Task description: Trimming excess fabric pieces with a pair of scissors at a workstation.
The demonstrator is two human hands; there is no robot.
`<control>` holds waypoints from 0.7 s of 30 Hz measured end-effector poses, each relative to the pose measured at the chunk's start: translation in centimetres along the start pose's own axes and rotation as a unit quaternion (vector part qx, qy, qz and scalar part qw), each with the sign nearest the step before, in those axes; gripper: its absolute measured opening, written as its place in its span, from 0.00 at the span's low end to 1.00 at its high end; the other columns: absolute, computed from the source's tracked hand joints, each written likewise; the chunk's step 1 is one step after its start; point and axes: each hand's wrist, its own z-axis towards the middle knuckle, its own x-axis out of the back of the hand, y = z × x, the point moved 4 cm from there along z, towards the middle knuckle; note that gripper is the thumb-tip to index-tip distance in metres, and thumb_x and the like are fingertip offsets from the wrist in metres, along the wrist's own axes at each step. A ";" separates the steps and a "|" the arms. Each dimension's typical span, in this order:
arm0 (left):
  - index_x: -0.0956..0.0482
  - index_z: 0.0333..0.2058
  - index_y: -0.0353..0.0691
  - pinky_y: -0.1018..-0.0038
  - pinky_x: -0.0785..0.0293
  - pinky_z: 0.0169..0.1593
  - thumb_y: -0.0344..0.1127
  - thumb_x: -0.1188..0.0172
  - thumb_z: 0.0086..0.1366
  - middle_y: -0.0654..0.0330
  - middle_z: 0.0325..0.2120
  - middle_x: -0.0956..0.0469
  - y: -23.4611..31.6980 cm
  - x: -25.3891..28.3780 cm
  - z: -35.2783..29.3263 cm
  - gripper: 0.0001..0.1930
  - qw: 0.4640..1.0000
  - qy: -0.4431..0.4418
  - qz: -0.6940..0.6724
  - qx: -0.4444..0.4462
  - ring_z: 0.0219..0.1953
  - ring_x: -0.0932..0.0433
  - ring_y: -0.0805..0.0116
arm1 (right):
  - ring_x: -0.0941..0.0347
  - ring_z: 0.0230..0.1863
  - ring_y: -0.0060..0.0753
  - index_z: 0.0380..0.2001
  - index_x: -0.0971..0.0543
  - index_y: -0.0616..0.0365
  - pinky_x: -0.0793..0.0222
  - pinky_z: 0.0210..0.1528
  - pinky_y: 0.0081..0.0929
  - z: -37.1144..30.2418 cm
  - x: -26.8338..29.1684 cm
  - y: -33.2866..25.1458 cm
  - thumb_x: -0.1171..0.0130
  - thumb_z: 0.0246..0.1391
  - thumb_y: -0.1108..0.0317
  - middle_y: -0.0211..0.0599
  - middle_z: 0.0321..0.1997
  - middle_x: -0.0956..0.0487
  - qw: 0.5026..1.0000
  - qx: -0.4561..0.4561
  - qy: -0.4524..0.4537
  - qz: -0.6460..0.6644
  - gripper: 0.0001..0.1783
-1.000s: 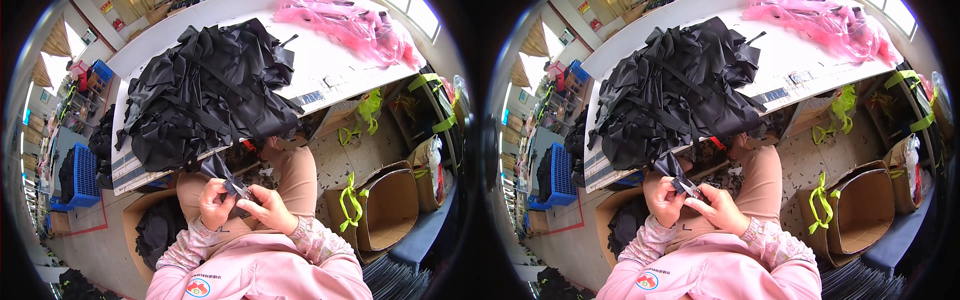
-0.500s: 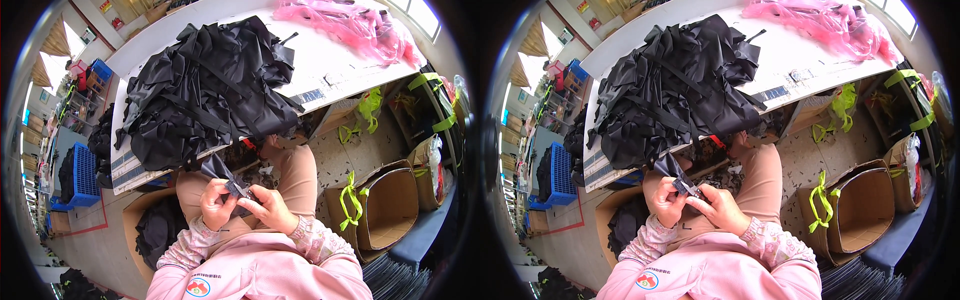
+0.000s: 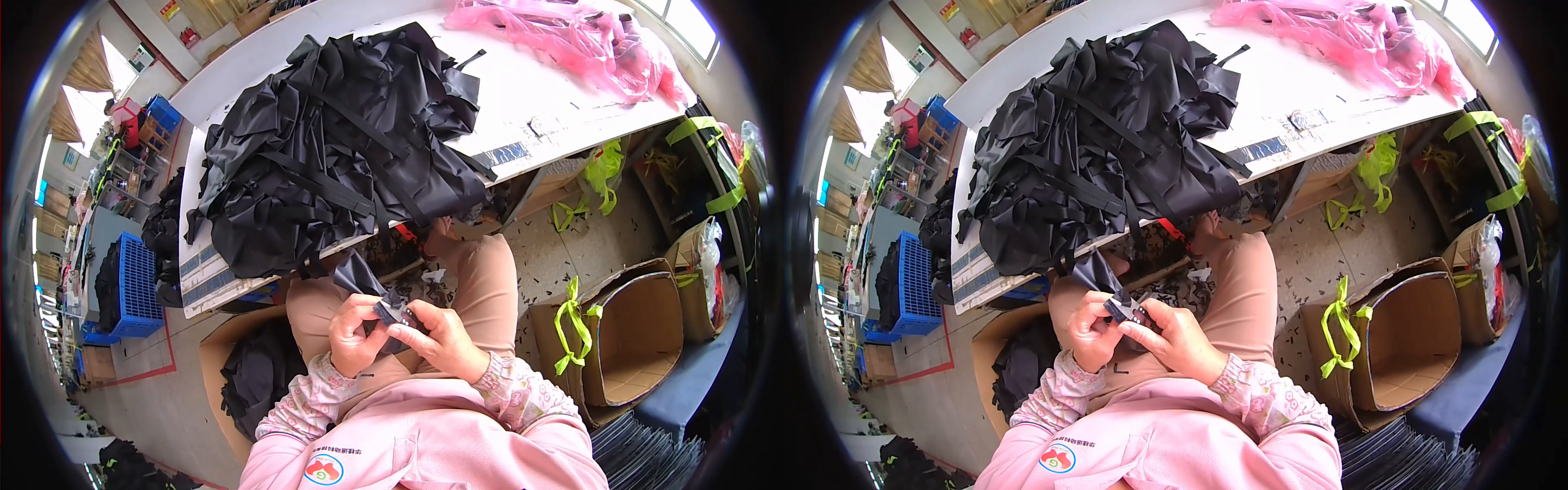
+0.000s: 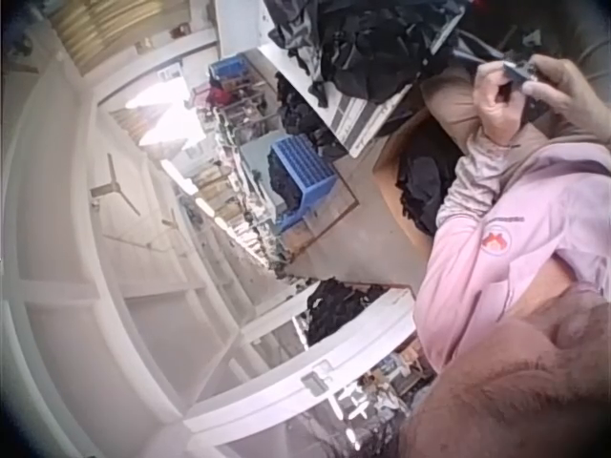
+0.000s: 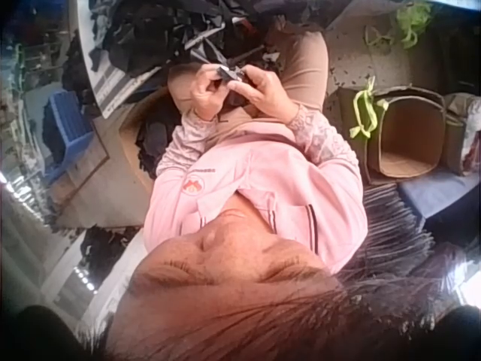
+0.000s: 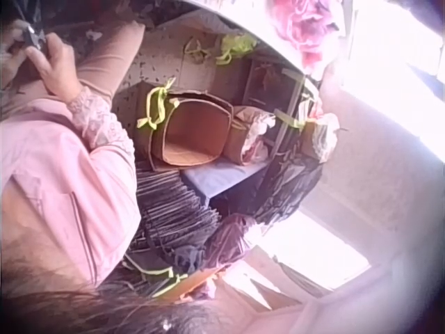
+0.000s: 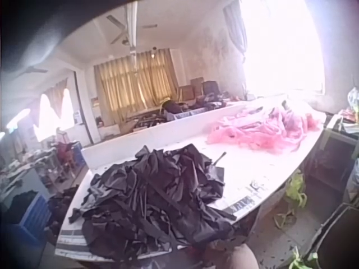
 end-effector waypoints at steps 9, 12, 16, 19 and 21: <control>0.22 0.34 0.34 0.74 0.26 0.41 0.20 0.36 0.54 0.55 0.35 0.22 -0.4 -0.1 -0.2 0.08 0.999 0.045 0.005 0.027 0.36 0.22 0.65 | 0.40 0.16 0.28 0.27 0.29 0.62 0.38 0.20 0.29 -0.4 -0.5 0.8 0.37 0.56 0.60 0.40 0.15 0.33 0.999 0.025 0.017 -0.024 0.17; 0.23 0.34 0.34 0.74 0.27 0.41 0.19 0.37 0.54 0.56 0.36 0.23 -0.3 0.0 -0.3 0.08 0.999 0.041 0.016 0.015 0.36 0.22 0.66 | 0.40 0.15 0.30 0.26 0.30 0.62 0.39 0.20 0.30 -0.4 -0.6 0.8 0.37 0.56 0.60 0.41 0.15 0.33 0.999 0.016 0.021 -0.022 0.18; 0.23 0.34 0.33 0.75 0.27 0.41 0.19 0.37 0.55 0.57 0.36 0.23 -0.6 0.0 -0.3 0.08 0.998 0.049 0.008 0.030 0.36 0.23 0.69 | 0.43 0.16 0.26 0.25 0.31 0.62 0.41 0.19 0.30 -0.5 -0.8 1.0 0.37 0.57 0.59 0.39 0.14 0.36 1.000 0.008 0.020 -0.001 0.19; 0.23 0.34 0.33 0.77 0.28 0.41 0.19 0.38 0.55 0.59 0.36 0.24 -0.9 0.2 -0.2 0.08 0.996 0.074 -0.001 0.042 0.36 0.24 0.72 | 0.44 0.18 0.20 0.28 0.29 0.62 0.43 0.19 0.26 -0.8 -0.9 1.6 0.39 0.58 0.59 0.32 0.15 0.36 1.000 -0.017 0.003 0.013 0.17; 0.23 0.33 0.32 0.79 0.29 0.40 0.19 0.37 0.55 0.60 0.36 0.24 -0.7 0.3 -0.1 0.07 0.996 0.074 -0.006 0.046 0.35 0.25 0.74 | 0.45 0.21 0.16 0.30 0.27 0.62 0.44 0.20 0.22 -0.9 -1.0 1.7 0.40 0.59 0.60 0.26 0.17 0.35 0.999 -0.033 -0.011 0.017 0.15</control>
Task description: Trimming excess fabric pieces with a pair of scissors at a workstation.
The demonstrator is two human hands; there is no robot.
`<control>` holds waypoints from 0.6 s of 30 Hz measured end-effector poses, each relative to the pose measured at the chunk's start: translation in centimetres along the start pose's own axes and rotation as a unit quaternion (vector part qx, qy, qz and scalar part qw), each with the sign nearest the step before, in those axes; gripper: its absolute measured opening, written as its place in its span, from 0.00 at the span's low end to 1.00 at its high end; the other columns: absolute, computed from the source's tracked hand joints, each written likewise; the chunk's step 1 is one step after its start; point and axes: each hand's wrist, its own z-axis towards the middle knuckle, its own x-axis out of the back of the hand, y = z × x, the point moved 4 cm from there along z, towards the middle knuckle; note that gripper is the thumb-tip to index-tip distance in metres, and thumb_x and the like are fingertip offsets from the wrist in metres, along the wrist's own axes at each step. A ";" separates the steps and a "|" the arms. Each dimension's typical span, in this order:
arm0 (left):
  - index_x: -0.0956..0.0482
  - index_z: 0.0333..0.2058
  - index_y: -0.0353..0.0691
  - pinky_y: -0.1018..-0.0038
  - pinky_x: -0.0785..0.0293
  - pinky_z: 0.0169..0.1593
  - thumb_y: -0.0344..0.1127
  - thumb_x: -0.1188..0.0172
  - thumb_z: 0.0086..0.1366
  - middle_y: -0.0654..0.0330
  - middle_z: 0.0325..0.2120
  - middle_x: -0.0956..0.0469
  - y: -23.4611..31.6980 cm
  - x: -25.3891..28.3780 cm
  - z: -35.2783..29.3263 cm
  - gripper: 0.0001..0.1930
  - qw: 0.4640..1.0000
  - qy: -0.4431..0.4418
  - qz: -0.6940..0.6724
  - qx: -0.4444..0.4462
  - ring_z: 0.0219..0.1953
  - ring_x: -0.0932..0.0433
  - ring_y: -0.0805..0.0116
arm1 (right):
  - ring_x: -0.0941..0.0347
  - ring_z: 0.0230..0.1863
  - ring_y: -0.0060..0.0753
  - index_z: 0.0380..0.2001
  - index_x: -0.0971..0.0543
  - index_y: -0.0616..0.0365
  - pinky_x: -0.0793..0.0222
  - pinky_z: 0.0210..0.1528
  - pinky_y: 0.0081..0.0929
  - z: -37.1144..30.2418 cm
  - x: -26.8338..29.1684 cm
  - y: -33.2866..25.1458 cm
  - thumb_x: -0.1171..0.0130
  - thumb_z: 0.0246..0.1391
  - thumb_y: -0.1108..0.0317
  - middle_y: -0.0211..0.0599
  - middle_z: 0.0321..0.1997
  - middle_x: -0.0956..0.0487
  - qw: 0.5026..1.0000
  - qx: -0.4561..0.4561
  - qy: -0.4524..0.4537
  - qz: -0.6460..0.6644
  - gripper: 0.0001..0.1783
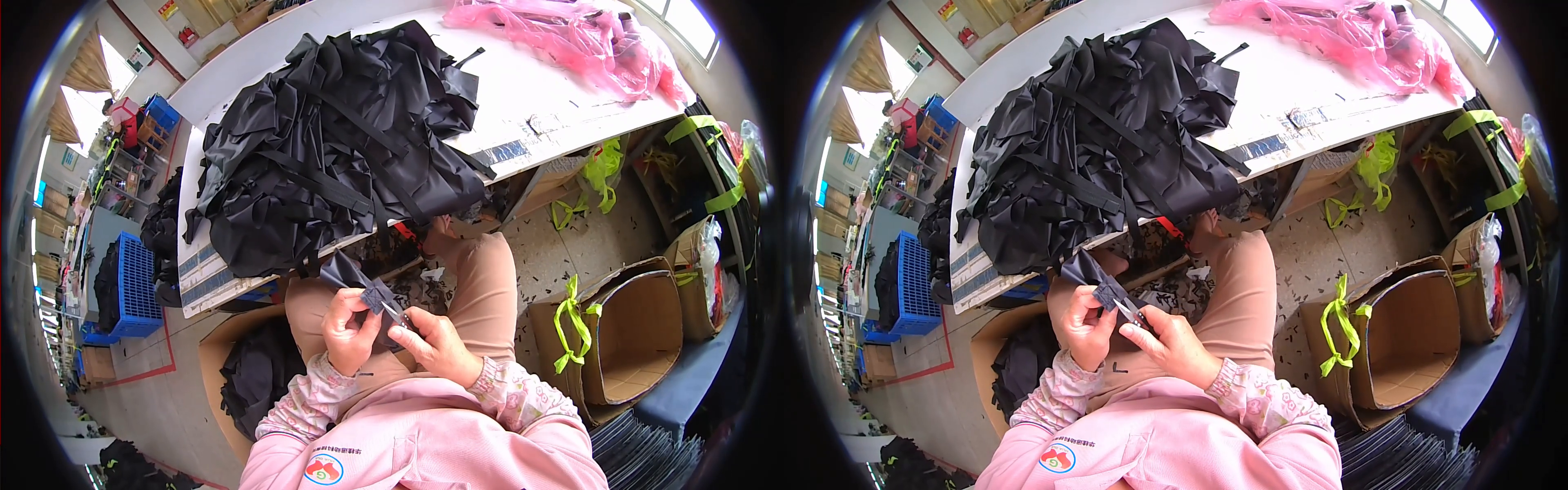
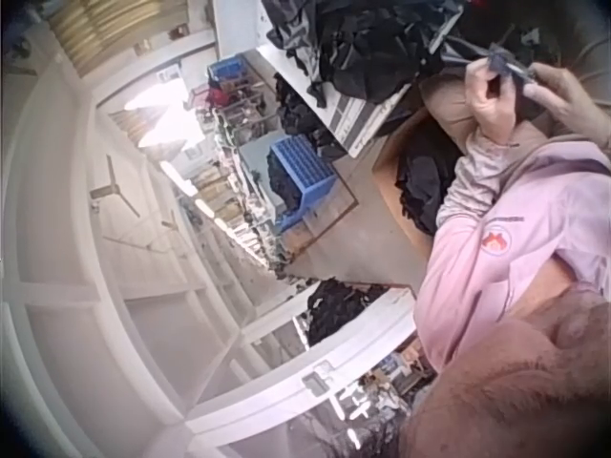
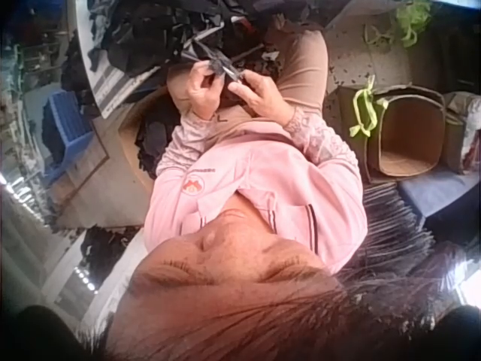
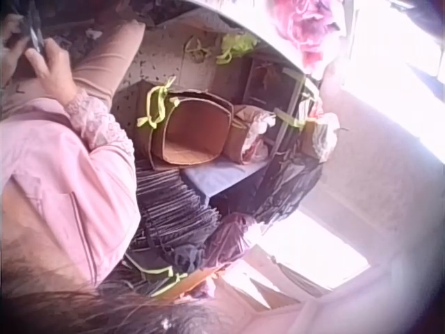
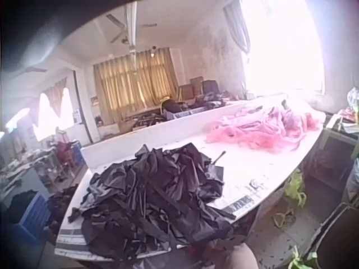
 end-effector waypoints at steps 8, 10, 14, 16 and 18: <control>0.22 0.33 0.33 0.76 0.27 0.38 0.20 0.36 0.54 0.58 0.35 0.23 0.1 -0.4 -0.3 0.07 0.999 -0.041 0.004 -0.005 0.35 0.23 0.70 | 0.40 0.14 0.29 0.25 0.31 0.63 0.41 0.18 0.31 0.3 0.1 -0.6 0.39 0.57 0.59 0.41 0.14 0.35 0.998 0.044 0.040 -0.007 0.19; 0.22 0.33 0.34 0.76 0.27 0.38 0.20 0.36 0.54 0.56 0.35 0.22 0.4 -0.4 -0.2 0.08 0.998 -0.056 0.021 -0.017 0.35 0.23 0.69 | 0.39 0.14 0.31 0.26 0.31 0.63 0.40 0.19 0.32 0.4 0.4 -1.0 0.38 0.57 0.59 0.42 0.14 0.34 0.998 0.050 0.041 -0.029 0.19; 0.21 0.33 0.34 0.74 0.26 0.38 0.20 0.35 0.53 0.55 0.36 0.21 0.9 -0.5 -0.2 0.09 0.996 -0.077 0.030 -0.031 0.36 0.22 0.65 | 0.37 0.14 0.36 0.26 0.31 0.63 0.39 0.20 0.32 0.3 0.6 -1.2 0.38 0.57 0.59 0.44 0.15 0.33 0.996 0.055 0.041 -0.051 0.19; 0.21 0.33 0.34 0.74 0.26 0.39 0.20 0.36 0.53 0.56 0.36 0.21 0.8 -0.5 -0.2 0.09 0.996 -0.079 0.024 -0.029 0.36 0.22 0.65 | 0.36 0.15 0.37 0.27 0.30 0.63 0.38 0.20 0.32 0.3 0.6 -1.1 0.38 0.57 0.59 0.44 0.16 0.32 0.997 0.052 0.041 -0.044 0.18; 0.21 0.34 0.34 0.74 0.26 0.39 0.19 0.37 0.53 0.55 0.36 0.21 0.6 -0.5 -0.3 0.09 0.995 -0.087 0.022 -0.034 0.37 0.22 0.65 | 0.36 0.15 0.38 0.27 0.30 0.63 0.37 0.20 0.32 0.3 0.6 -0.9 0.38 0.57 0.59 0.45 0.16 0.31 0.997 0.049 0.043 -0.038 0.18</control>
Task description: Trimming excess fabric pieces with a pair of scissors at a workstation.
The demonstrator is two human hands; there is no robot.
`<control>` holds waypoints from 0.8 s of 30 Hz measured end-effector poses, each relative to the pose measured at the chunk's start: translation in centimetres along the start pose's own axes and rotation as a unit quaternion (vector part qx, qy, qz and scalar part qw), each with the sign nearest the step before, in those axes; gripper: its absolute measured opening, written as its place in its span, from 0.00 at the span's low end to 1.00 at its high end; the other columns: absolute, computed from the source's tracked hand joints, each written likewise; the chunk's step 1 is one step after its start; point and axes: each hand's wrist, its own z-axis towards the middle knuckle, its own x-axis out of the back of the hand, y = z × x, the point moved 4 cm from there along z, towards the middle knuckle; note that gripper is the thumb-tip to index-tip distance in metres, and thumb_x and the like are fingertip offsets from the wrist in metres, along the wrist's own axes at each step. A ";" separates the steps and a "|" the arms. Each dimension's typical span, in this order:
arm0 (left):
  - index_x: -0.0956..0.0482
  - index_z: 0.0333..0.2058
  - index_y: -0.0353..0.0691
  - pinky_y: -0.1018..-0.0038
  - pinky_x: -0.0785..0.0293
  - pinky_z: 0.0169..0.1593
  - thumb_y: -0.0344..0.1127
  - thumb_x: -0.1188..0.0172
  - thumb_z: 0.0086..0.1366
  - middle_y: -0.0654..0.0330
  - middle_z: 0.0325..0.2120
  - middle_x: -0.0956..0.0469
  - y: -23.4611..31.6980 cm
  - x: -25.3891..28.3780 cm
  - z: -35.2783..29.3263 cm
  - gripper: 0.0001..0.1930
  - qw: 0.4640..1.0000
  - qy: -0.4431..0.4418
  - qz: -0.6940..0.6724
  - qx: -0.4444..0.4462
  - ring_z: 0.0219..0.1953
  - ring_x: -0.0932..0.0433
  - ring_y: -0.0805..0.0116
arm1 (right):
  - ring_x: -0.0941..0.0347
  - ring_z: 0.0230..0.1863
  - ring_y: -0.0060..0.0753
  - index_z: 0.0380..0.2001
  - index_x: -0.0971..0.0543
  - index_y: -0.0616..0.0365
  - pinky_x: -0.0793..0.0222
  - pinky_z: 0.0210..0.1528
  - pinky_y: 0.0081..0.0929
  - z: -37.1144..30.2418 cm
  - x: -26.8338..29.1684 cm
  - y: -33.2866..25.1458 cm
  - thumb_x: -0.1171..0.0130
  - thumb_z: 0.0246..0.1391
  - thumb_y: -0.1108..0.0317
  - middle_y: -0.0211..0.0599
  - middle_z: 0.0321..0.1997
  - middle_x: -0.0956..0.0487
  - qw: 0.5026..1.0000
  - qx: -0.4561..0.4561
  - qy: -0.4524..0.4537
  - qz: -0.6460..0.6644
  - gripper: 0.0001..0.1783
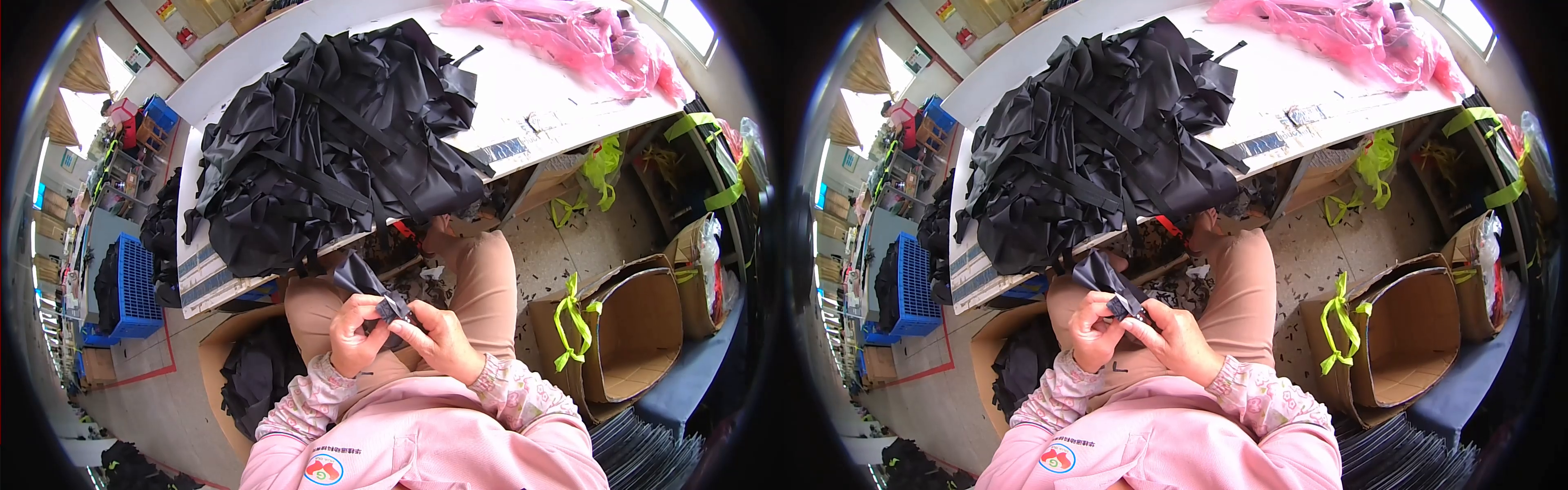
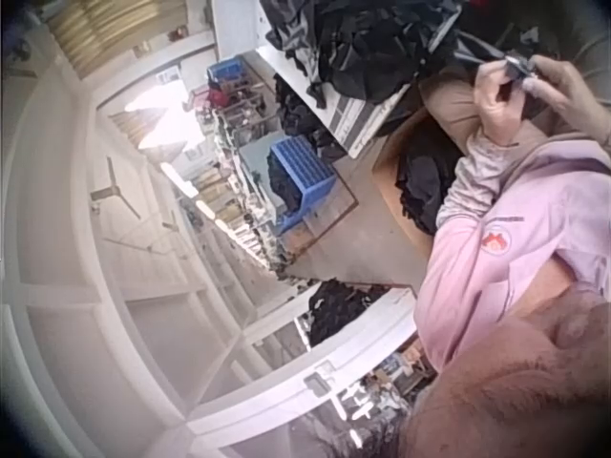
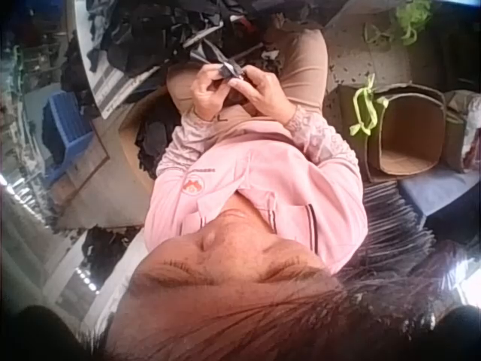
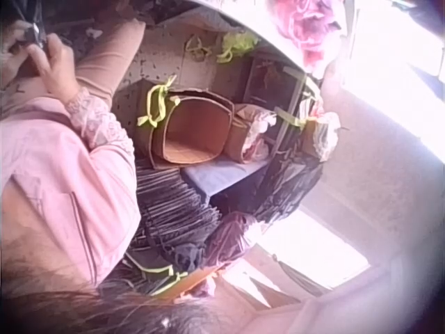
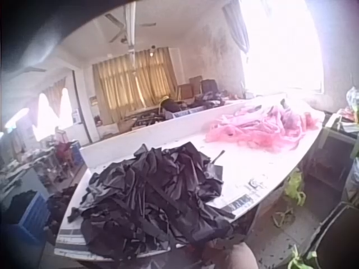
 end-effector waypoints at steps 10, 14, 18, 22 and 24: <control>0.22 0.36 0.33 0.74 0.28 0.45 0.17 0.39 0.56 0.56 0.38 0.23 -1.1 0.9 0.7 0.09 0.984 -0.090 -0.139 0.061 0.42 0.24 0.67 | 0.38 0.19 0.17 0.28 0.27 0.64 0.38 0.21 0.28 -0.1 1.6 0.2 0.37 0.57 0.59 0.34 0.16 0.32 0.995 -0.064 -0.029 0.071 0.17; 0.22 0.37 0.31 0.76 0.30 0.47 0.19 0.41 0.60 0.60 0.38 0.26 -0.9 1.1 1.4 0.06 0.947 -0.132 -0.267 0.120 0.41 0.26 0.71 | 0.39 0.16 0.24 0.27 0.27 0.64 0.40 0.21 0.31 0.2 2.5 -0.4 0.37 0.56 0.57 0.38 0.15 0.33 0.997 -0.033 -0.075 -0.005 0.20; 0.22 0.35 0.31 0.75 0.30 0.48 0.20 0.39 0.59 0.59 0.37 0.26 -1.0 1.2 1.6 0.05 0.930 -0.164 -0.288 0.159 0.41 0.26 0.71 | 0.35 0.15 0.43 0.25 0.28 0.64 0.38 0.21 0.35 0.3 3.0 -1.0 0.37 0.55 0.53 0.46 0.15 0.31 0.989 -0.006 -0.109 -0.095 0.22; 0.22 0.33 0.32 0.75 0.30 0.47 0.21 0.38 0.57 0.59 0.36 0.26 -1.1 0.9 1.5 0.05 0.914 -0.192 -0.304 0.188 0.40 0.27 0.71 | 0.31 0.18 0.51 0.24 0.29 0.62 0.36 0.22 0.39 0.3 3.7 -1.8 0.38 0.55 0.52 0.48 0.16 0.28 0.977 0.036 -0.127 -0.169 0.23; 0.22 0.33 0.33 0.75 0.30 0.46 0.21 0.38 0.57 0.59 0.36 0.26 -1.3 1.0 1.5 0.05 0.912 -0.206 -0.300 0.187 0.40 0.27 0.71 | 0.27 0.21 0.53 0.25 0.29 0.61 0.34 0.23 0.41 0.4 3.7 -2.1 0.39 0.54 0.50 0.47 0.17 0.27 0.965 0.059 -0.140 -0.213 0.23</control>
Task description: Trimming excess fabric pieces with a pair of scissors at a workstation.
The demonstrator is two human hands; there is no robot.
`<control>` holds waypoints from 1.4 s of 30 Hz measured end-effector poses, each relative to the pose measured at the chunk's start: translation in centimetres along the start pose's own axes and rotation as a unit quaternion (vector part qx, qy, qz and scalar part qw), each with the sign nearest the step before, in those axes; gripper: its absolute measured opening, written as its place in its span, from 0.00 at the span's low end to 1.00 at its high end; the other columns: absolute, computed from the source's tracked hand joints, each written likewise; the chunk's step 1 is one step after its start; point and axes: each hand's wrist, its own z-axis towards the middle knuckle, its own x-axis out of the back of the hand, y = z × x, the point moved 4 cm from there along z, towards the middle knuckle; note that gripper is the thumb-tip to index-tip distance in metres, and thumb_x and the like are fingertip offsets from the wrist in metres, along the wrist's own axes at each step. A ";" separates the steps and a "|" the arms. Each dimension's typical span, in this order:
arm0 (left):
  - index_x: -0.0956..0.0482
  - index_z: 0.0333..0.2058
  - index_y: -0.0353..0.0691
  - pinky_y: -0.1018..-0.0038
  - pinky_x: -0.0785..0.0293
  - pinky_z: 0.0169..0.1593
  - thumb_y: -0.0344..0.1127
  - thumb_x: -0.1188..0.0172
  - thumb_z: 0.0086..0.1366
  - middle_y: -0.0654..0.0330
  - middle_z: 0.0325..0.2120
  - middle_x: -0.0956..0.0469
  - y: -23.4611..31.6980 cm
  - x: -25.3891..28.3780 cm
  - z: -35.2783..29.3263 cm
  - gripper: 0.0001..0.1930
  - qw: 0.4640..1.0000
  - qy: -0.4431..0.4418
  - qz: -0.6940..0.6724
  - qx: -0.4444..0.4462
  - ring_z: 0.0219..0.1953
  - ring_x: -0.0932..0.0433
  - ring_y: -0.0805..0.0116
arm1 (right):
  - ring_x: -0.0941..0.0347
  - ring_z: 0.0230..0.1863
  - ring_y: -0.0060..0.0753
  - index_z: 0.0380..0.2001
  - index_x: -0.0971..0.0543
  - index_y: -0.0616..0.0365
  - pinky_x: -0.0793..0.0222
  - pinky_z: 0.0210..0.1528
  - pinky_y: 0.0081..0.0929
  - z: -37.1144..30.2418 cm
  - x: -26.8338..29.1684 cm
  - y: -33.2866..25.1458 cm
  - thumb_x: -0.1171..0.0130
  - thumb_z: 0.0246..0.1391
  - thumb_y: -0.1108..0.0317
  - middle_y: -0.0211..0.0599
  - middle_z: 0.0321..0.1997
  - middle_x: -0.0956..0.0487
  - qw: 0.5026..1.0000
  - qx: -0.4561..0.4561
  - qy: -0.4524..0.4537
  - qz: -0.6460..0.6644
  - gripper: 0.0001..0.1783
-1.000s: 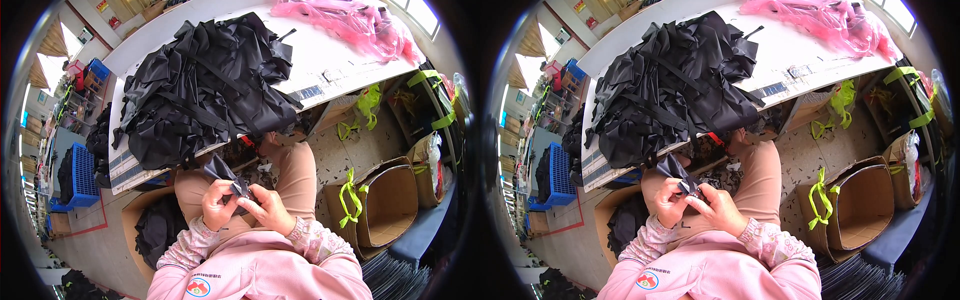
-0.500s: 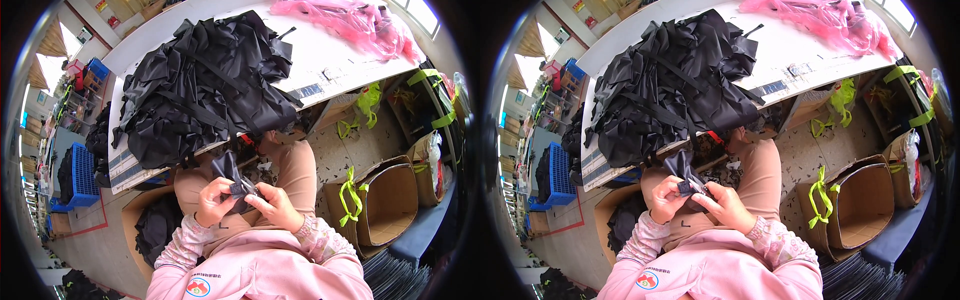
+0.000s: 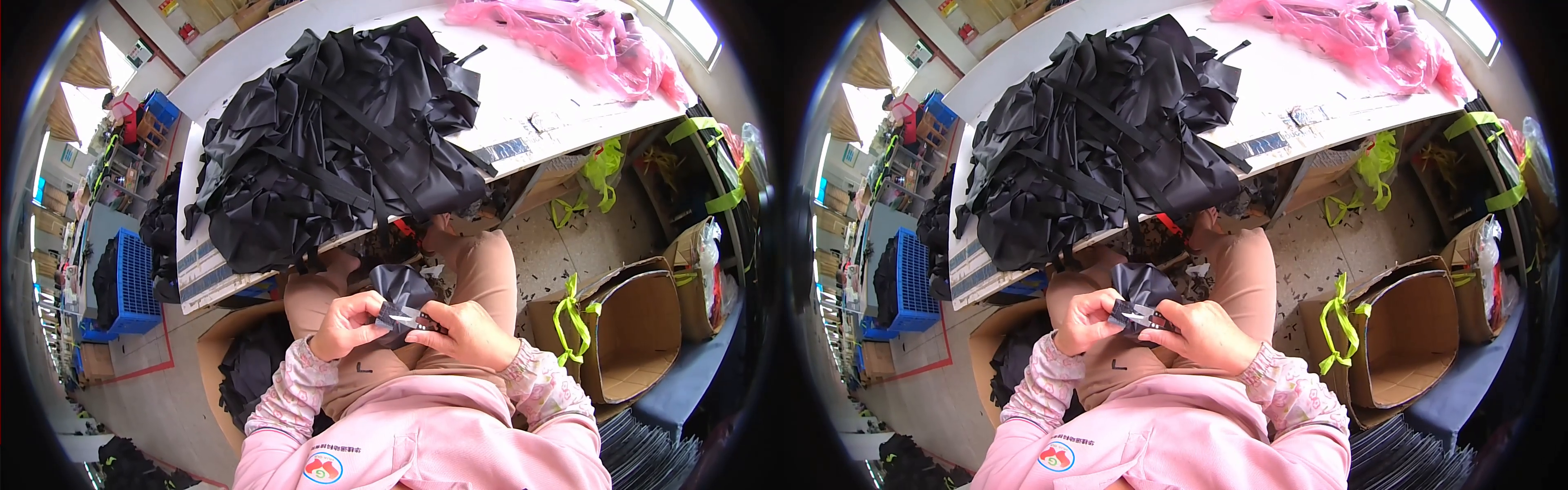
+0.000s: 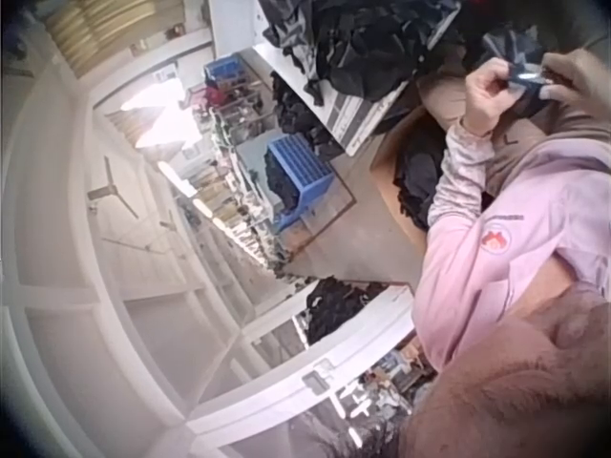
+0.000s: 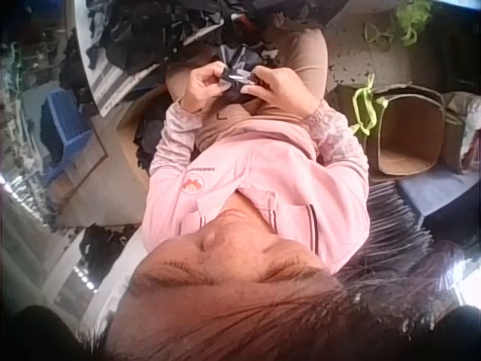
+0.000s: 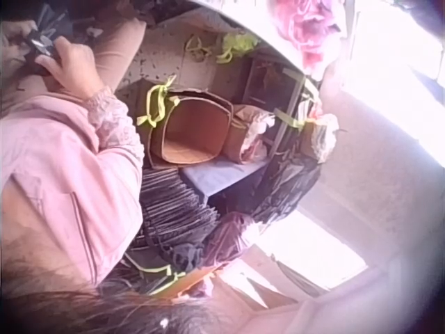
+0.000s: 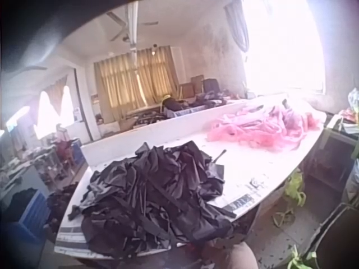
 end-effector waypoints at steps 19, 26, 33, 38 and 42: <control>0.22 0.35 0.33 0.77 0.33 0.46 0.21 0.39 0.56 0.59 0.35 0.26 -0.4 -0.4 -0.1 0.07 0.996 -0.083 0.010 0.018 0.39 0.28 0.71 | 0.29 0.21 0.56 0.24 0.29 0.61 0.35 0.23 0.42 -0.1 -0.1 0.1 0.39 0.55 0.51 0.49 0.17 0.27 1.000 0.008 -0.017 -0.008 0.22; 0.22 0.34 0.33 0.77 0.34 0.46 0.22 0.39 0.56 0.60 0.36 0.26 -0.2 -0.2 0.2 0.06 0.989 -0.136 0.001 0.050 0.39 0.28 0.71 | 0.29 0.21 0.58 0.23 0.29 0.62 0.36 0.23 0.43 -0.7 0.2 0.7 0.39 0.55 0.52 0.51 0.16 0.28 0.999 0.023 -0.023 0.027 0.22; 0.24 0.33 0.32 0.77 0.34 0.46 0.22 0.40 0.57 0.61 0.34 0.26 -0.6 0.4 0.6 0.05 0.953 -0.242 -0.094 0.154 0.40 0.28 0.73 | 0.29 0.22 0.58 0.26 0.26 0.62 0.35 0.25 0.45 -0.8 0.6 0.7 0.39 0.54 0.48 0.52 0.16 0.28 0.992 0.033 -0.116 0.036 0.24; 0.24 0.33 0.30 0.77 0.33 0.46 0.21 0.41 0.56 0.61 0.34 0.26 -0.6 0.2 0.9 0.05 0.939 -0.282 -0.085 0.177 0.39 0.28 0.73 | 0.28 0.21 0.56 0.27 0.25 0.61 0.34 0.25 0.45 -1.0 0.4 0.5 0.39 0.54 0.49 0.50 0.16 0.28 0.991 0.050 -0.128 -0.001 0.22; 0.24 0.31 0.30 0.76 0.33 0.43 0.24 0.39 0.56 0.60 0.32 0.26 -1.1 0.0 0.9 0.05 0.933 -0.288 -0.066 0.206 0.37 0.29 0.72 | 0.28 0.20 0.53 0.27 0.25 0.60 0.32 0.25 0.43 -0.8 0.2 0.0 0.39 0.53 0.50 0.47 0.16 0.27 0.990 0.084 -0.115 -0.012 0.21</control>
